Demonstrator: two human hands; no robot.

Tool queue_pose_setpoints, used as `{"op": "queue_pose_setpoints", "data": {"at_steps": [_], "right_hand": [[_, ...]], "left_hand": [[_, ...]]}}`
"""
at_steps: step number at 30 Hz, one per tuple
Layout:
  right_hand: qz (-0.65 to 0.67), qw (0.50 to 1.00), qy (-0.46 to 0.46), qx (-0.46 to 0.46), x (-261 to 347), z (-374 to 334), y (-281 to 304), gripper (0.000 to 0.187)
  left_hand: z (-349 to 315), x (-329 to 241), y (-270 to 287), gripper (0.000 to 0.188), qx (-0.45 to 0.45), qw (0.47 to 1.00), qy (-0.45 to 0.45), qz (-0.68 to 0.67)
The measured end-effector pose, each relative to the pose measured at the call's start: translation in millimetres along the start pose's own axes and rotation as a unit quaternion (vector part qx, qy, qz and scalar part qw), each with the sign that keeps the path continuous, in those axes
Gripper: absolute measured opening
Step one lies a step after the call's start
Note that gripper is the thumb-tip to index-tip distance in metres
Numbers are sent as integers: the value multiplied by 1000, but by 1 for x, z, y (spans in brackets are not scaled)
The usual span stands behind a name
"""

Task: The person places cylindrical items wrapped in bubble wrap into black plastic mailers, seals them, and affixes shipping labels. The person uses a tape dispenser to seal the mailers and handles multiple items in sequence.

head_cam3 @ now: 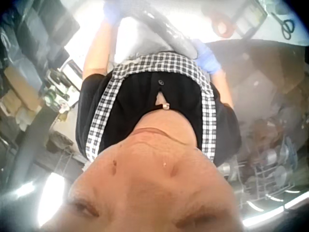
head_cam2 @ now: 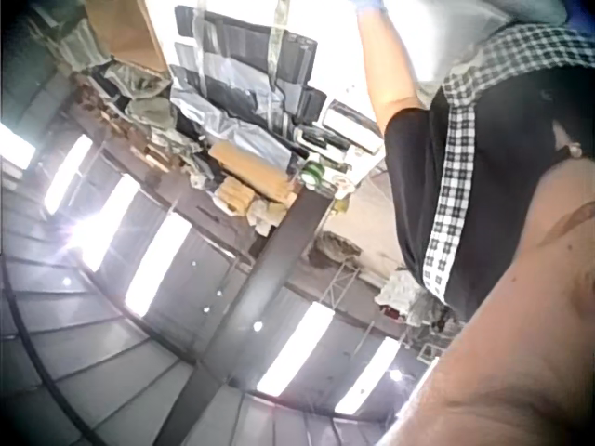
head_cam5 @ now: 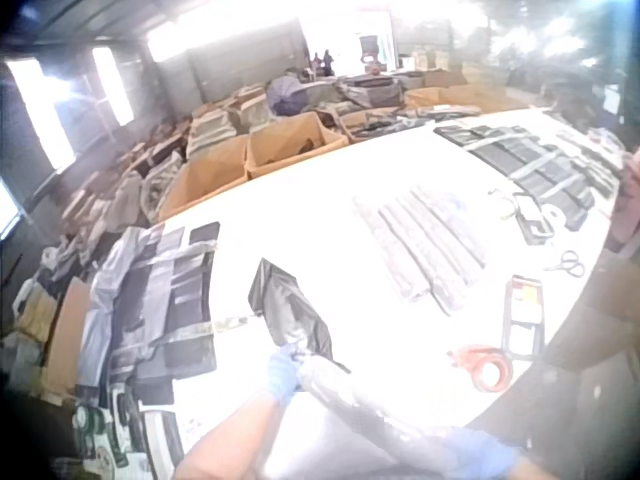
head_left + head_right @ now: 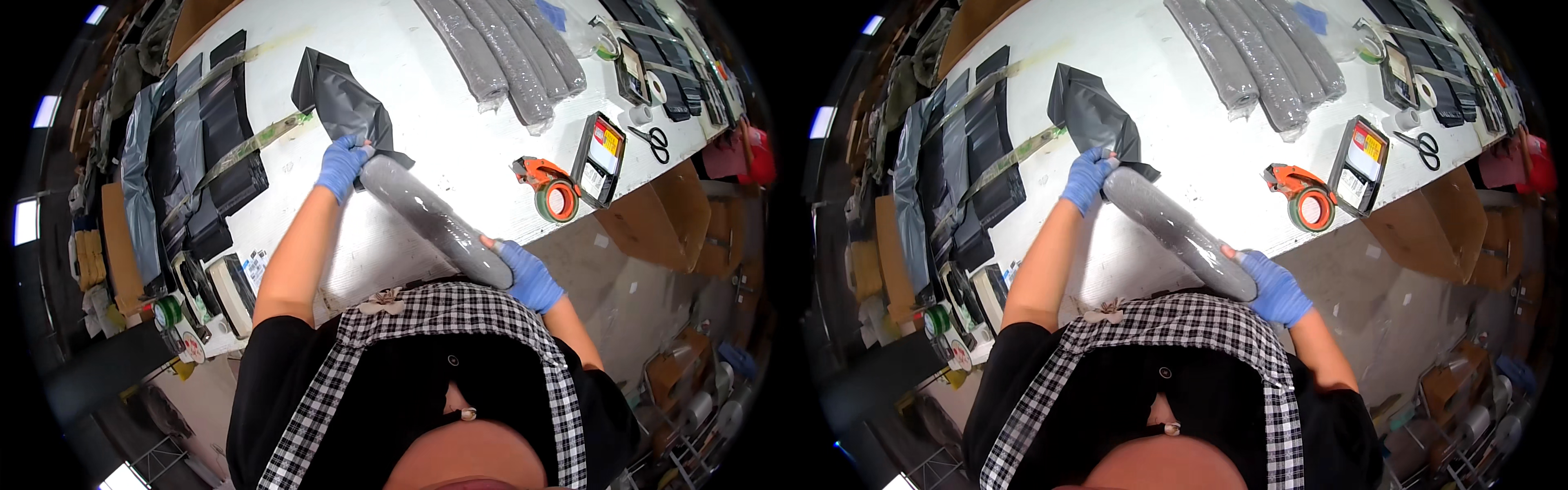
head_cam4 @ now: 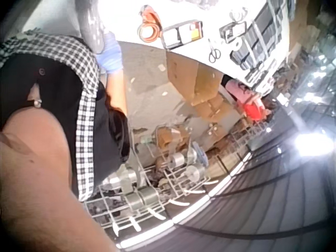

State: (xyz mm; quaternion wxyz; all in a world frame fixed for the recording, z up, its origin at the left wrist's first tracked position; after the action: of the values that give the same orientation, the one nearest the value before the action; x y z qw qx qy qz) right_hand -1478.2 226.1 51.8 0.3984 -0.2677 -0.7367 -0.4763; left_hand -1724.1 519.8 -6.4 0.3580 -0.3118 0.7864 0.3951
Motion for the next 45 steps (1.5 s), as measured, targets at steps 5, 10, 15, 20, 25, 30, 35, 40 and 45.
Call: {"op": "queue_pose_setpoints", "data": {"at_steps": [5, 10, 15, 20, 25, 30, 35, 40, 45], "right_hand": [[-58, 997, -49, 27, -5, 11, -10, 92], [-192, 973, -109, 71, 18, 29, 3, 95], [-102, 976, -161, 102, 28, 52, 7, 94], [2, 994, -89, 63, 25, 92, 10, 94], [-191, 972, -98, 98, 78, 177, -16, 82], [-151, 967, 5, -207, 52, 294, 18, 66], [32, 981, -100, -162, -1, 366, 17, 38], [171, 971, 39, -163, 50, 267, 4, 10], [-39, 978, 40, 201, 33, 191, -92, 19]], "left_hand": [[1, -10, 7, 20, -1, 962, -54, 266], [-1, 2, 11, 21, 45, 998, 49, 20], [-60, -100, 6, 14, -195, 805, -392, 400], [-33, 9, 38, 42, -357, 909, -187, 108], [36, 85, 48, 47, -211, 976, -61, -7], [33, 63, 61, 30, -161, 985, 1, 55], [25, 63, 61, 20, -192, 979, -26, 56], [-72, 42, 47, 19, -188, 965, -74, -170], [-171, 95, -21, 41, 66, 978, 190, -50]]}}
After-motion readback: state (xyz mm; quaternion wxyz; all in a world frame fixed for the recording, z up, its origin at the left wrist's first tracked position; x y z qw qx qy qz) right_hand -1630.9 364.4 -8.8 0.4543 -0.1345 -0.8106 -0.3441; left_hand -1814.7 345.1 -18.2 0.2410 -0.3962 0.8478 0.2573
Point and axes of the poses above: each hand's wrist, its own z-axis towards the middle knuckle, its own y-axis out of the back of the hand, x = y × z, the point moved 9 cm from there along z, towards the middle knuckle, and after that the axes turned 8 degrees about x, right-handed, at the moved point
